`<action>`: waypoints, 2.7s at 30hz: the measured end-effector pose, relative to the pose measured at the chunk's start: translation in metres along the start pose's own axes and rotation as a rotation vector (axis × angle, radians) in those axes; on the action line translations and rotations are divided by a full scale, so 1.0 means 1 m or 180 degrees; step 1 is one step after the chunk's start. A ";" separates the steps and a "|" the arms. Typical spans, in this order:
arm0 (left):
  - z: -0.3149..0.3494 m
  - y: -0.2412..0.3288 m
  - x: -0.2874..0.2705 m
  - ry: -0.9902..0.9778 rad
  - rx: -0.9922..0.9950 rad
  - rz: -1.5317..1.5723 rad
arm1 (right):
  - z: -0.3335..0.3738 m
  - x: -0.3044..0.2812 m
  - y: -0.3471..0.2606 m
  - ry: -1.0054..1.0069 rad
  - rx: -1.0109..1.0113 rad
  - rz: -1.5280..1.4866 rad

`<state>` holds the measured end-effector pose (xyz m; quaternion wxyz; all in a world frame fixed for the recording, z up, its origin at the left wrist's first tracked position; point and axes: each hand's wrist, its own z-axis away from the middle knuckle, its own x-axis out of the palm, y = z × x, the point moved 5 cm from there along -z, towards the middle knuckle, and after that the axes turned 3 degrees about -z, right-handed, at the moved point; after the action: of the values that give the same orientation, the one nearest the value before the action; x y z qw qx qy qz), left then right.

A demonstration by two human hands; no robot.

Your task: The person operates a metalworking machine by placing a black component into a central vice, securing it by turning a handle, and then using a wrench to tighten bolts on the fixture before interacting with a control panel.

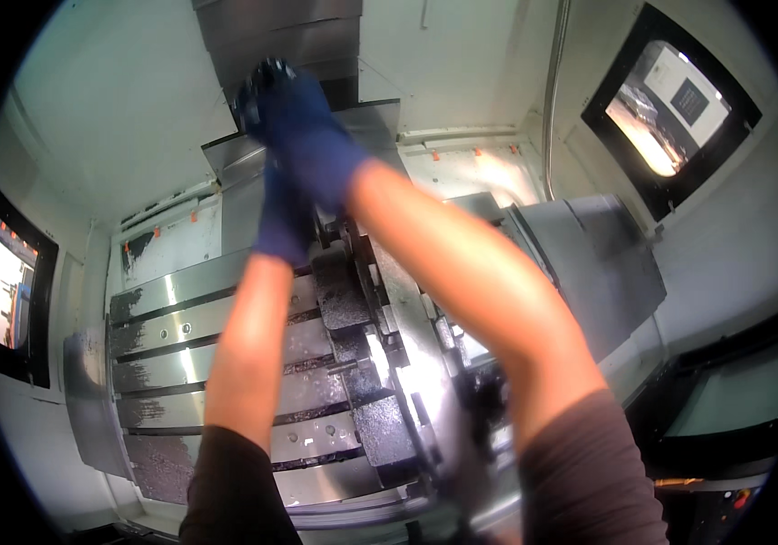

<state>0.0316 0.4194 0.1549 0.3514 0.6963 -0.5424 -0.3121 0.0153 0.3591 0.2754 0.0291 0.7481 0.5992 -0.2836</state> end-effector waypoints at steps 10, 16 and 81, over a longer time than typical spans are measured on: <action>0.063 0.016 -0.014 -0.0180 0.0105 -0.1335 | 0.056 -0.018 -0.056 0.0560 0.0722 -0.2571; 0.046 -0.036 -0.006 -0.0091 0.0059 -0.0868 | 0.027 -0.004 -0.026 0.0773 0.1068 -0.2432; 0.049 0.040 -0.006 -0.0102 0.0940 -0.0961 | 0.040 -0.015 -0.059 0.1038 0.1217 -0.3694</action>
<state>-0.0309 0.4112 0.1611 0.1862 0.8086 -0.4773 -0.2893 -0.0558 0.3474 0.2664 -0.3553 0.3270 0.8428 -0.2376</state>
